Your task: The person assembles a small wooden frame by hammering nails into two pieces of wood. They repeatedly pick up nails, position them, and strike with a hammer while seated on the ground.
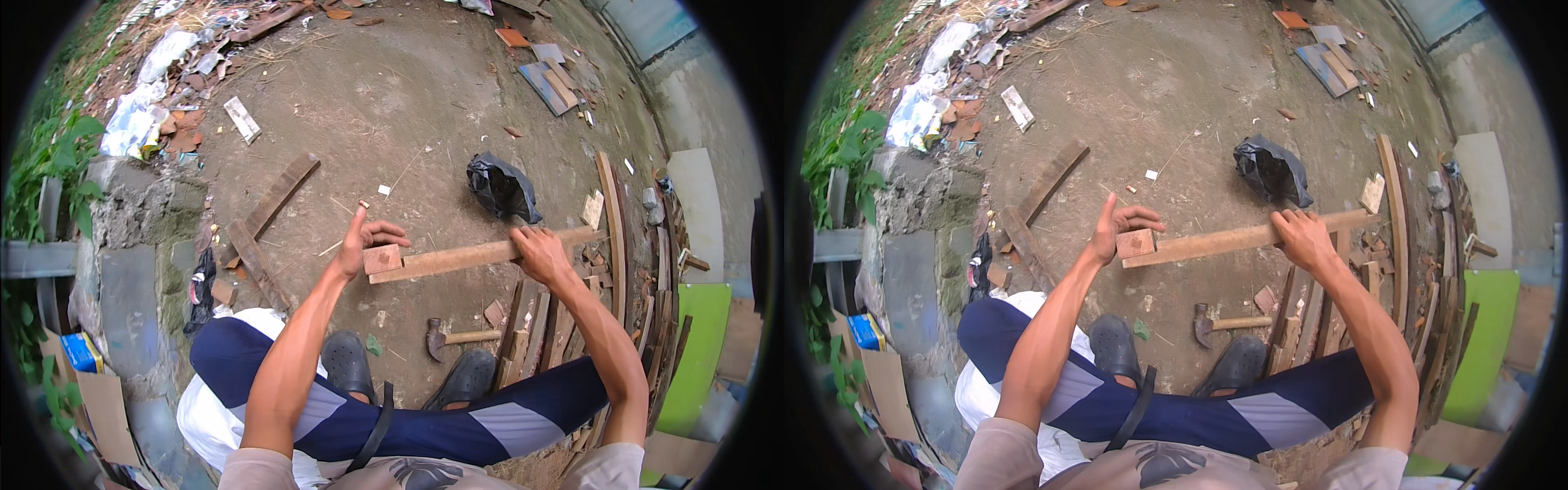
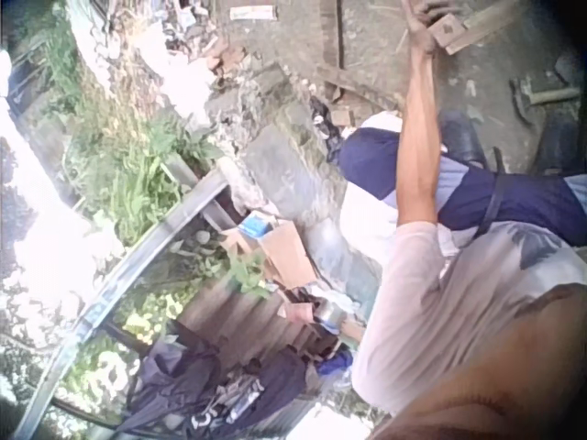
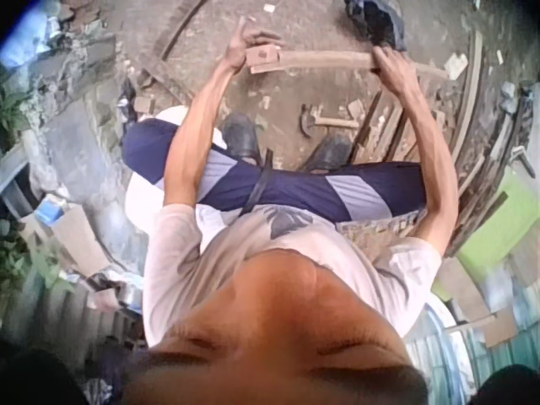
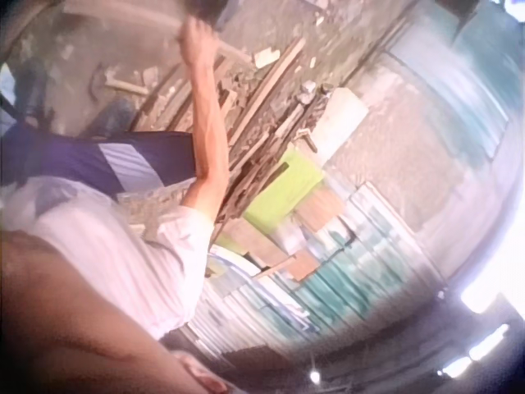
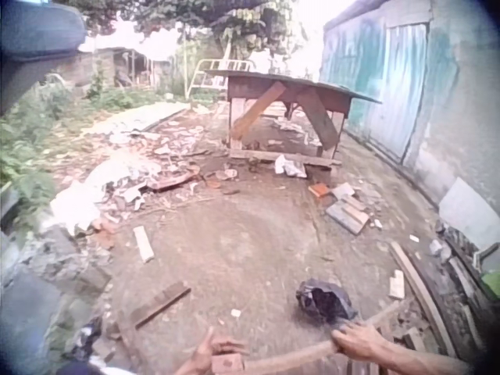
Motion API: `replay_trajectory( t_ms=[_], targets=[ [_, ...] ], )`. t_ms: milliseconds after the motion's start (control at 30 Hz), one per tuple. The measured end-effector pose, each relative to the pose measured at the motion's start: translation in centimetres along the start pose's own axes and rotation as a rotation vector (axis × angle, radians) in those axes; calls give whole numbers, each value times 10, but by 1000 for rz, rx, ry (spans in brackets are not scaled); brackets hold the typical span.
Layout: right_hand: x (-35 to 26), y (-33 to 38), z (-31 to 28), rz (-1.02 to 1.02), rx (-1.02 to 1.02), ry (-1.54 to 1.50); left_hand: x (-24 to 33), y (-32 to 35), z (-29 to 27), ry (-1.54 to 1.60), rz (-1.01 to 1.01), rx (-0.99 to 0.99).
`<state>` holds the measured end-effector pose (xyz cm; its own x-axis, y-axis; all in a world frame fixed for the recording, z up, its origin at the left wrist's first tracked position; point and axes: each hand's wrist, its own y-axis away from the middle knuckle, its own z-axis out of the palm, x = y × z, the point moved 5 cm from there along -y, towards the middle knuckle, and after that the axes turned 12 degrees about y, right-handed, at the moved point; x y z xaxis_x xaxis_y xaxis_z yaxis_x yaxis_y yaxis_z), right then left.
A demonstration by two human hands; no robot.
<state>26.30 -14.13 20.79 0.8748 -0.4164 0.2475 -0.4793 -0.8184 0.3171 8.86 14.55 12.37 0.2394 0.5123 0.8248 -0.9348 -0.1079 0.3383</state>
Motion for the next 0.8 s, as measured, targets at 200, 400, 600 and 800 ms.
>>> replay_trajectory(
  t_ms=[200,400,600,800],
  targets=[
    [-10,6,-12,102,-37,-70,-9,1,-3,-6,15,-25],
    [-5,-14,-14,110,21,-24,-7,-3,-5,9,116,13],
    [-7,-20,-23,123,-23,-44,-5,-3,-10,95,122,46],
    [-3,-21,-7,127,-21,-85,-8,-2,0,122,86,52]
  ],
)
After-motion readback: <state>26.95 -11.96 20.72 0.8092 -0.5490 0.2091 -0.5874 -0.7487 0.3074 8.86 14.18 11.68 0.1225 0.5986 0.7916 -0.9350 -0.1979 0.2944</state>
